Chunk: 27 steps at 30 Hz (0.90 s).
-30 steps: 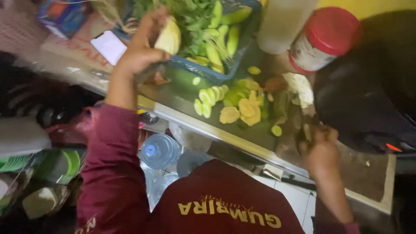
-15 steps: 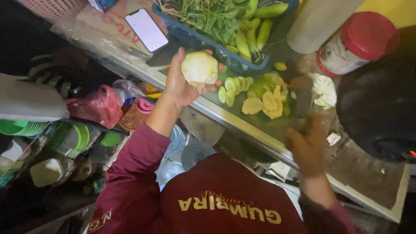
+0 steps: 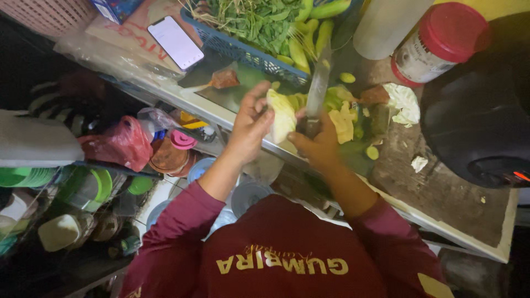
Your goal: The person fries food in a wok, stirs a mixture in a small pan, and slices vegetables on a cutting board. They handle a jar of spices, wash hands at a sink, and use a knife to cut cucumbers and other produce.
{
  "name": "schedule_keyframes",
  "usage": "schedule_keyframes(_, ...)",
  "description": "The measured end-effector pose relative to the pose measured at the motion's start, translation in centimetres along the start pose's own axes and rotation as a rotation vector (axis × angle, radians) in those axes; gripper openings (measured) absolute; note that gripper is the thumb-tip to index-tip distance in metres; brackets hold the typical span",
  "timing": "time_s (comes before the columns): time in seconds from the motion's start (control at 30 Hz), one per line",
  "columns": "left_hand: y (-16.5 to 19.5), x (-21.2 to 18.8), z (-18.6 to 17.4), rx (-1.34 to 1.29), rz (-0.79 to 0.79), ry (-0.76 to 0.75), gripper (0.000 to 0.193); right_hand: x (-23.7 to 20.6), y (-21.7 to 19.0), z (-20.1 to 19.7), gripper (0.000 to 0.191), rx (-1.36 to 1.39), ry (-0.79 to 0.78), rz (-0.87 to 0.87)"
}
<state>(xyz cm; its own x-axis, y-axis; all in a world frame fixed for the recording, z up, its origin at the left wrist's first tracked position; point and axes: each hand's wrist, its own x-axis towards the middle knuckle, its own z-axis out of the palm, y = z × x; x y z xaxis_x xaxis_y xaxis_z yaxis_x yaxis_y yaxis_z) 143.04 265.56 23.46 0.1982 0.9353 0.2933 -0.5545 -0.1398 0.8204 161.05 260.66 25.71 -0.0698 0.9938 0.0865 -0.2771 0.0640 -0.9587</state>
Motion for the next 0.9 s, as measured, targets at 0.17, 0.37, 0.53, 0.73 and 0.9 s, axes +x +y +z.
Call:
schedule_keyframes(0.17, -2.2, -0.5, -1.8, 0.081, 0.111, -0.035, 0.052, -0.5, -1.6, -1.0, 0.037, -0.246, 0.021, 0.025)
schedule_keyframes(0.37, -2.7, -1.3, -0.3, 0.141, 0.148, -0.046, 0.053, -0.4, -2.2, -0.5, 0.018, -0.300, 0.092, -0.065)
schedule_keyframes(0.53, -1.0, -1.0, 0.4, 0.519, 0.332, -0.077, 0.054, 0.2, -2.8, -1.2, 0.014, -0.259, 0.002, -0.059)
schedule_keyframes(0.73, -1.5, -1.2, 0.2, 0.385, 0.236, -0.178, 0.049, 0.9, -3.4, -2.0, 0.018, -0.320, -0.043, 0.027)
schedule_keyframes(0.9, -3.8, -1.9, -1.4, 0.023, 0.003, -0.183, 0.043, 1.8, -2.6, -2.4, 0.012, 0.018, 0.001, 0.194)
